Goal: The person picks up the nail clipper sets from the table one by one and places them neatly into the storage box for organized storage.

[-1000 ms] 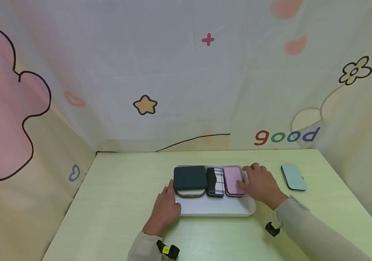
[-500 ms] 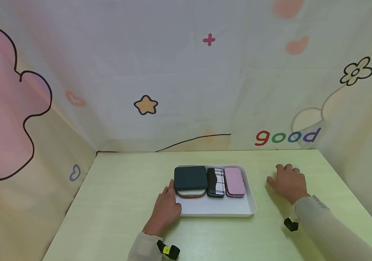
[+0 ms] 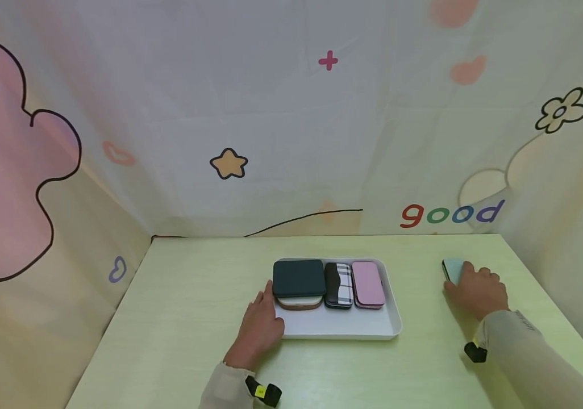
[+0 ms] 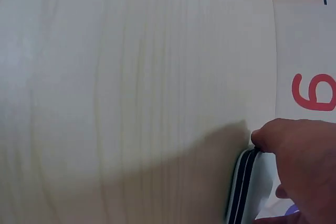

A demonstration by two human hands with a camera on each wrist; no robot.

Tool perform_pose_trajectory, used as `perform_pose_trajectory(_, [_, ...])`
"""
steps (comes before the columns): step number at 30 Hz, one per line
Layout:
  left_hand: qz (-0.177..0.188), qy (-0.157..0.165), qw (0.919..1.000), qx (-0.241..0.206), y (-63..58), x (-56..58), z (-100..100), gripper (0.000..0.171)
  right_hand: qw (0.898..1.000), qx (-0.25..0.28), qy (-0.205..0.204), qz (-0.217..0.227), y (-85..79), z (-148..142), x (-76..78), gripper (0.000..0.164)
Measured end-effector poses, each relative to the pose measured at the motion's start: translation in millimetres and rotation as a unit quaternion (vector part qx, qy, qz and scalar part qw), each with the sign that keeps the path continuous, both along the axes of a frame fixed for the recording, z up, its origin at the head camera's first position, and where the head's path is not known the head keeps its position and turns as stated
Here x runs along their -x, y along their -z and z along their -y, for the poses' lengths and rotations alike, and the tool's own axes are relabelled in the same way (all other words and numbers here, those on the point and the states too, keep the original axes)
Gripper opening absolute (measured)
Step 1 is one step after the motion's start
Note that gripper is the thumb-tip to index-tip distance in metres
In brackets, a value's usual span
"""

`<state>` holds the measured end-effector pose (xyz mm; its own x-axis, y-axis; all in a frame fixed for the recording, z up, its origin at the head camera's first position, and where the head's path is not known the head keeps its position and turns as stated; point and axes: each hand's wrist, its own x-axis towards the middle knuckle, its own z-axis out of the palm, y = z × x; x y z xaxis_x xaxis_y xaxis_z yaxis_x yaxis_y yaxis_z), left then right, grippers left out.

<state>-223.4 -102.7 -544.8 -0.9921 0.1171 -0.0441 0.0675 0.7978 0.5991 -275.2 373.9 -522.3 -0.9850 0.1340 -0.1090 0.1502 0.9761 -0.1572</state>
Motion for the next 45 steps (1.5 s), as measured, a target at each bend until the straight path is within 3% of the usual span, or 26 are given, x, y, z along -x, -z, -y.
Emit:
perform_pose_trajectory(5, [0.0, 0.002, 1.0, -0.002, -0.1, 0.9, 0, 0.073, 0.999, 0.02, 0.0, 0.045, -2.4, -5, 2.2, 0.081])
perform_pose_trajectory(19, [0.008, -0.001, 1.0, -0.003, 0.2, 0.6, 1, 0.073, 0.998, 0.046, 0.003, 0.045, -5.1, -2, 1.2, 0.086])
perform_pose_trajectory(30, [0.007, -0.002, 1.0, -0.004, -2.3, 0.1, 0, 0.073, 0.998, 0.058, 0.001, 0.034, -7.6, 21, 1.7, 0.088])
perform_pose_trajectory(45, [-0.002, 0.002, 0.9999, -0.015, -0.2, -1.1, 0, 0.073, 0.997, 0.066, -0.039, -0.019, -29.5, 77, 4.0, 0.078])
